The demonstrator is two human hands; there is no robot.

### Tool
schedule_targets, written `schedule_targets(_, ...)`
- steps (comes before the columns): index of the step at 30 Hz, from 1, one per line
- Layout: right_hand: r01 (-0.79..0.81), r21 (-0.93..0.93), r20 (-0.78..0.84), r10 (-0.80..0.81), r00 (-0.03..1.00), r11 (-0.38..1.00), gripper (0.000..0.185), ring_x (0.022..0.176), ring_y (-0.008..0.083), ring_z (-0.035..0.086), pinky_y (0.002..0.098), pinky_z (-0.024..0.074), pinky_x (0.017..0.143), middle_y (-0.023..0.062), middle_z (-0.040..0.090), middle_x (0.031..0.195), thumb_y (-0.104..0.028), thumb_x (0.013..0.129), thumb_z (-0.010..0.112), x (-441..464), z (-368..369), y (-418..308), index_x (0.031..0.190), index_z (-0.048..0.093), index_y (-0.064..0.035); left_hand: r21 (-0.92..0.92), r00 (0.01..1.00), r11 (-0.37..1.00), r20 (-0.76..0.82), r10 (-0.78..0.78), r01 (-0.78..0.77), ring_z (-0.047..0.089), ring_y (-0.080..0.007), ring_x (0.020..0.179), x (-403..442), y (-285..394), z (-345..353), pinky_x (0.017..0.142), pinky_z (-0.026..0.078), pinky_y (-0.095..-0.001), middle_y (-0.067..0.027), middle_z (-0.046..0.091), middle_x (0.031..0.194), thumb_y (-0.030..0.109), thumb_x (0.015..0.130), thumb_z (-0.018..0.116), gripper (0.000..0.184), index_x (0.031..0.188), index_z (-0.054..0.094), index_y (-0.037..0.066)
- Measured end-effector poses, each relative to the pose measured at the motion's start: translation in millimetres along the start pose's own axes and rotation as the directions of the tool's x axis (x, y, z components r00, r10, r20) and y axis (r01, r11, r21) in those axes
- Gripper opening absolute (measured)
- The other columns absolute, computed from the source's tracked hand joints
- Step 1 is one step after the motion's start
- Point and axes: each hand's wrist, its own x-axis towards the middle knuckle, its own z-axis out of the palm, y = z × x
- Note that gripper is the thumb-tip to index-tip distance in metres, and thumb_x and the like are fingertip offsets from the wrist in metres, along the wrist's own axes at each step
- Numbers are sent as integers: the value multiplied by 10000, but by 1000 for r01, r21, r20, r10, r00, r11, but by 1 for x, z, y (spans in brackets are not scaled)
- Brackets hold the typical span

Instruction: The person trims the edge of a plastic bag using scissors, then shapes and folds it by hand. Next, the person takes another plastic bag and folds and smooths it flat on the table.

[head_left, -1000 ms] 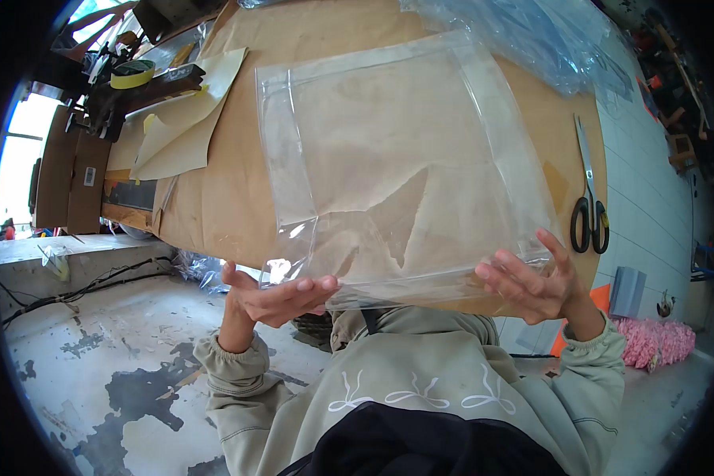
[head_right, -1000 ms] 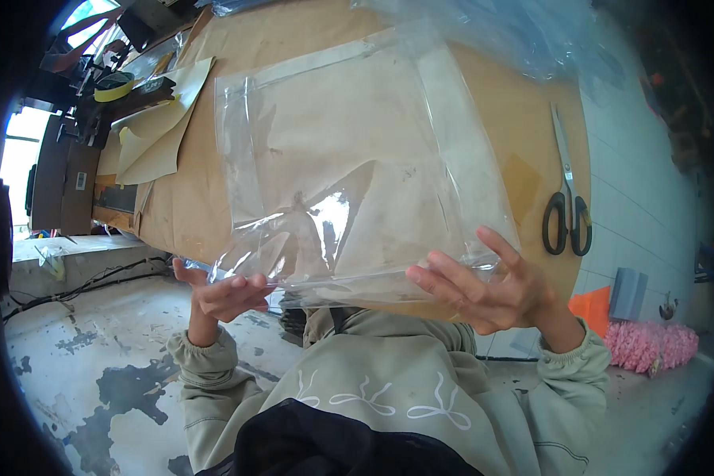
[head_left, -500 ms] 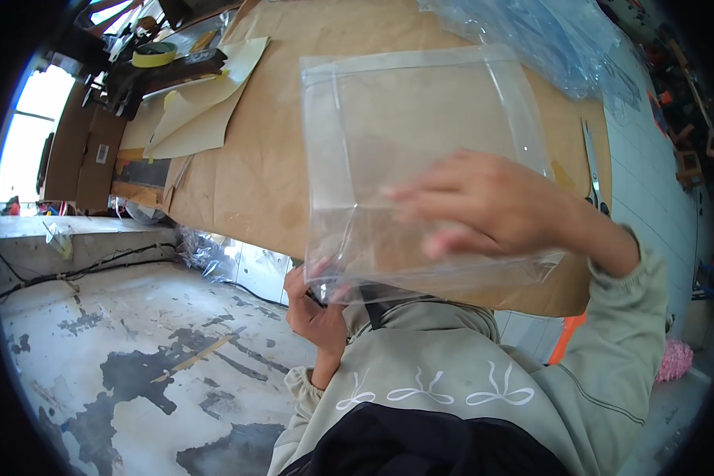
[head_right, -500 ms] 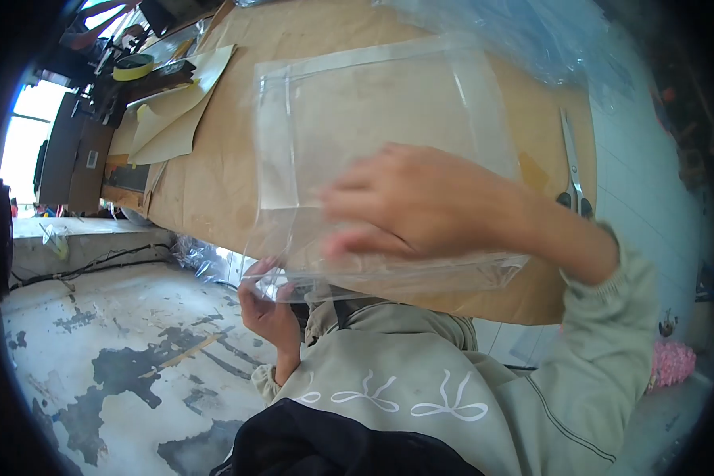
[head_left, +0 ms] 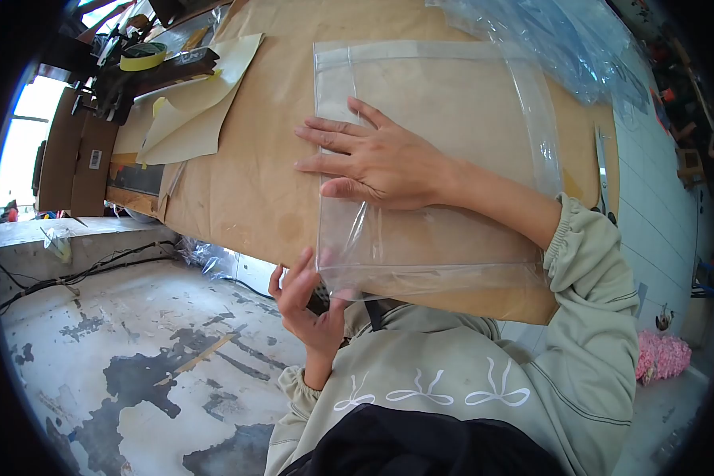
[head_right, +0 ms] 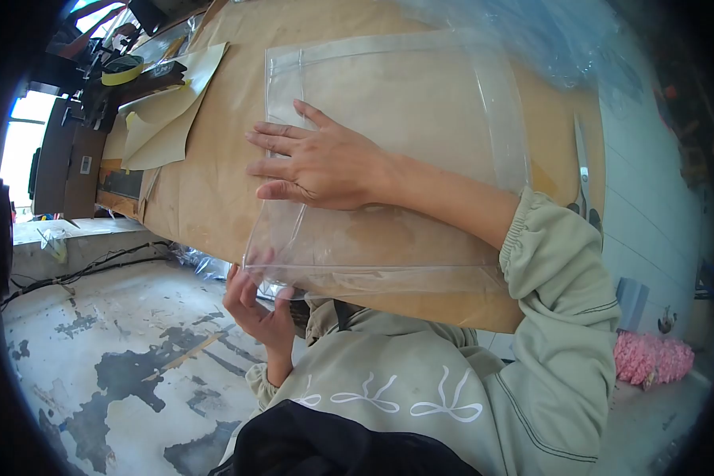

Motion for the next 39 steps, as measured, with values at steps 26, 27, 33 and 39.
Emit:
schedule_targets(26,-1,-59,-123,-6,992,998,556,1353,216,335,482,184,1134,84,429,1417,-577,946,314,0,9,2,1281,543,-197,-538,936,766,209,-282,351,568,-149,741,1,7,-21,634,462,-242,-102,579,899,-134,765,601,607,1295,335,-3)
schedule_targets(27,-1,-59,-125,-6,992,998,553,1353,215,336,481,184,1134,82,429,1418,-576,945,319,0,9,2,1283,542,-200,-562,936,749,236,-260,350,566,-148,741,0,1,-23,634,461,-242,-98,576,899,-121,766,615,596,1284,345,0)
schedule_targets(33,-24,-74,-129,14,992,997,526,1354,210,335,480,188,1131,73,421,1426,-559,944,343,1,8,2,1298,528,-217,-201,965,961,215,-148,192,558,-164,791,4,10,-20,771,446,-303,-78,581,883,-50,734,720,565,1201,409,22)
schedule_targets(39,-24,-87,-100,15,995,996,497,1357,215,334,480,191,1127,68,413,1433,-531,951,359,0,6,0,1312,514,-226,10,979,989,140,-146,147,586,-174,802,5,15,-18,763,455,-278,-63,612,845,-54,681,771,487,1075,500,40)
